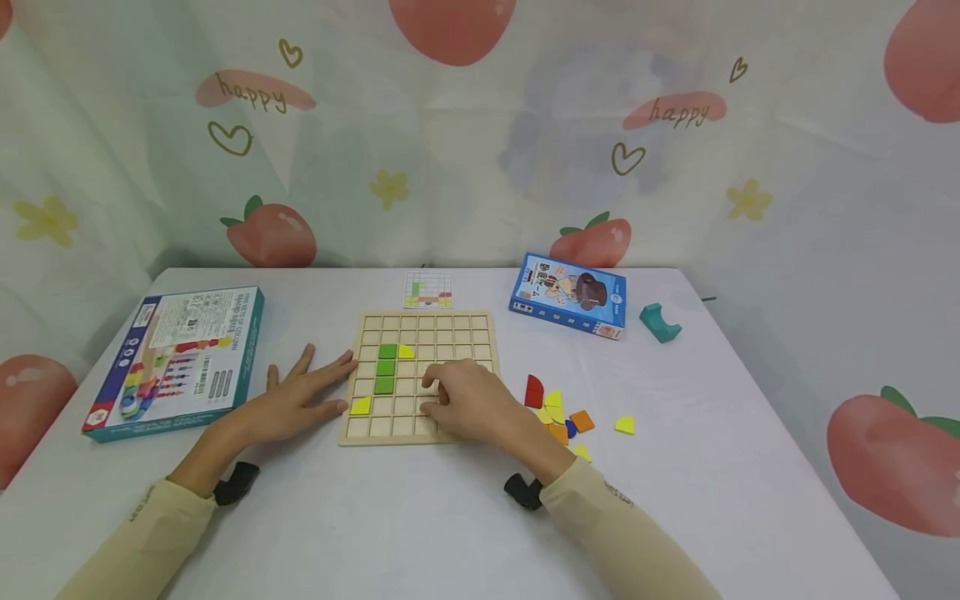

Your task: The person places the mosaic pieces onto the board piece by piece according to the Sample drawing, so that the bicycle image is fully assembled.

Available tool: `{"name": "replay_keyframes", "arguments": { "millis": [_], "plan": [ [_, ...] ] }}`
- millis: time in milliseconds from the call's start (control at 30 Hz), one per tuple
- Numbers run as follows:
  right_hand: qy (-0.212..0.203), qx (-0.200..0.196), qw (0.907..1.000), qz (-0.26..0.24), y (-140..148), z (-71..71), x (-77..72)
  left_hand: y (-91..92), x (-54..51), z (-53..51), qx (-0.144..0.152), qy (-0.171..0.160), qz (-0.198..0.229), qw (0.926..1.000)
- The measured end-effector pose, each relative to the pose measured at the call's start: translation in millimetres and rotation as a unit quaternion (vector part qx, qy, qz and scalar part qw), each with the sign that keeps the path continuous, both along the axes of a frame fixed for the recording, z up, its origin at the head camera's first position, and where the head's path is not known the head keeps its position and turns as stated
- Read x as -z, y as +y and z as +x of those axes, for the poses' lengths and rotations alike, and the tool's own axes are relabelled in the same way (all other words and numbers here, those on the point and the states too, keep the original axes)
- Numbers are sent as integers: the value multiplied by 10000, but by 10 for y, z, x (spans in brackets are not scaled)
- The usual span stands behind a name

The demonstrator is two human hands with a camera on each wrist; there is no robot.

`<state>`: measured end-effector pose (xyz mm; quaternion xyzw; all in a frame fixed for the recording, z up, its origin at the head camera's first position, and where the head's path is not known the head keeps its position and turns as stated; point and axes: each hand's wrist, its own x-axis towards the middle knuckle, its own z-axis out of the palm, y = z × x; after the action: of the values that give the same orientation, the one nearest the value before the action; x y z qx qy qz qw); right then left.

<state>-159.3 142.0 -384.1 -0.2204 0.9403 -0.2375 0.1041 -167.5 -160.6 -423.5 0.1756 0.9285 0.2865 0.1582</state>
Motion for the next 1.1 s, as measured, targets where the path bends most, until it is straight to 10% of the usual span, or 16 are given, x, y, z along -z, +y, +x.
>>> {"name": "replay_keyframes", "arguments": {
  "millis": [1100],
  "plan": [
    [90, 829, 9946, 624, 1244, 130, -41, 1, 11, -14, -42, -58, -54, 10000]
  ]
}}
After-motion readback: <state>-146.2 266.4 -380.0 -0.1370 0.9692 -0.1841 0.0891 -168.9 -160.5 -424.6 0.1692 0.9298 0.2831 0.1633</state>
